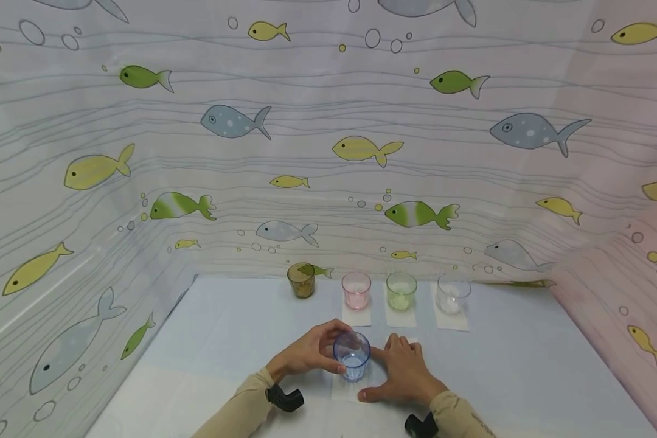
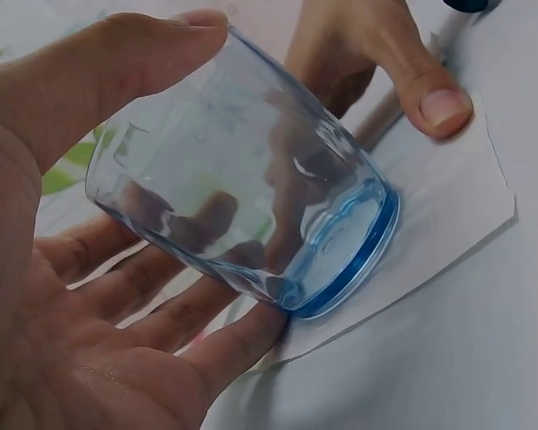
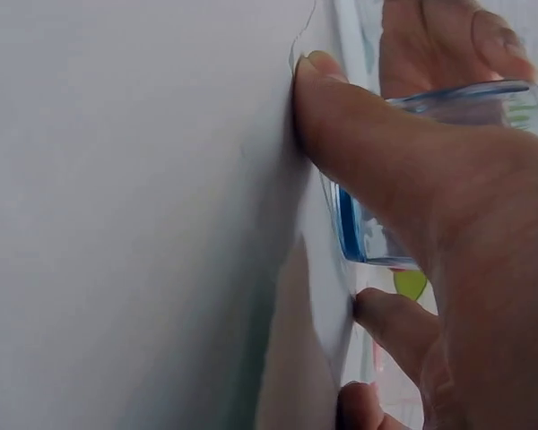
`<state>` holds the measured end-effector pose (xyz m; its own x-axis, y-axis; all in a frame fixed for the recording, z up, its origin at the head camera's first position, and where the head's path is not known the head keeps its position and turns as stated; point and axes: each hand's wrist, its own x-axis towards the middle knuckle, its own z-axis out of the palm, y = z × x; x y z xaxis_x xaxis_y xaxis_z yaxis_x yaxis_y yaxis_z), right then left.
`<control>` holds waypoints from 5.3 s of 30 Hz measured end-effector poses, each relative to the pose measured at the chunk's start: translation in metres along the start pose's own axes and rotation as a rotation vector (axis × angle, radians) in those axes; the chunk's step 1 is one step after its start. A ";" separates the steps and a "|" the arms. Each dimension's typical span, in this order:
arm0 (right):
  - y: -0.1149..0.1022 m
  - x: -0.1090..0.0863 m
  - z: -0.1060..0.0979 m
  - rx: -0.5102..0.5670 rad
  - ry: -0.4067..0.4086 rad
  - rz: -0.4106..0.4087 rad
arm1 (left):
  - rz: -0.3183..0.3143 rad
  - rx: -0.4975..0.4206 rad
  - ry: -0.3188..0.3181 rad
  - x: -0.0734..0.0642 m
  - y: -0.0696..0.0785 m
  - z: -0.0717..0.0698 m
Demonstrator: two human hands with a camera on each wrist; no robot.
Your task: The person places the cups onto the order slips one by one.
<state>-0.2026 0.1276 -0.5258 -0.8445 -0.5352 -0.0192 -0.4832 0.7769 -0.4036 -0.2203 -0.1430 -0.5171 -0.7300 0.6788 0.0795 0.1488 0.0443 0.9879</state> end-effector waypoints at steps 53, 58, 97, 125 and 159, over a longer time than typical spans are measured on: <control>0.083 -0.051 -0.049 0.196 -0.115 0.029 | -0.020 0.072 -0.055 0.001 0.000 -0.004; 0.082 -0.050 -0.051 0.198 -0.122 0.048 | 0.053 0.108 -0.019 -0.004 0.010 -0.019; 0.087 -0.052 -0.047 0.268 -0.122 0.018 | 0.124 0.005 1.103 0.004 -0.040 -0.104; 0.083 -0.051 -0.050 0.287 -0.113 0.029 | 0.060 0.088 1.093 0.036 -0.041 -0.108; 0.082 -0.052 -0.049 0.273 -0.110 0.035 | 0.301 0.122 0.616 0.030 0.070 -0.037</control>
<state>-0.2094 0.2357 -0.5131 -0.8222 -0.5541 -0.1305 -0.3618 0.6856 -0.6317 -0.2567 -0.1467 -0.4403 -0.8854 0.1367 0.4442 0.4515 0.0260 0.8919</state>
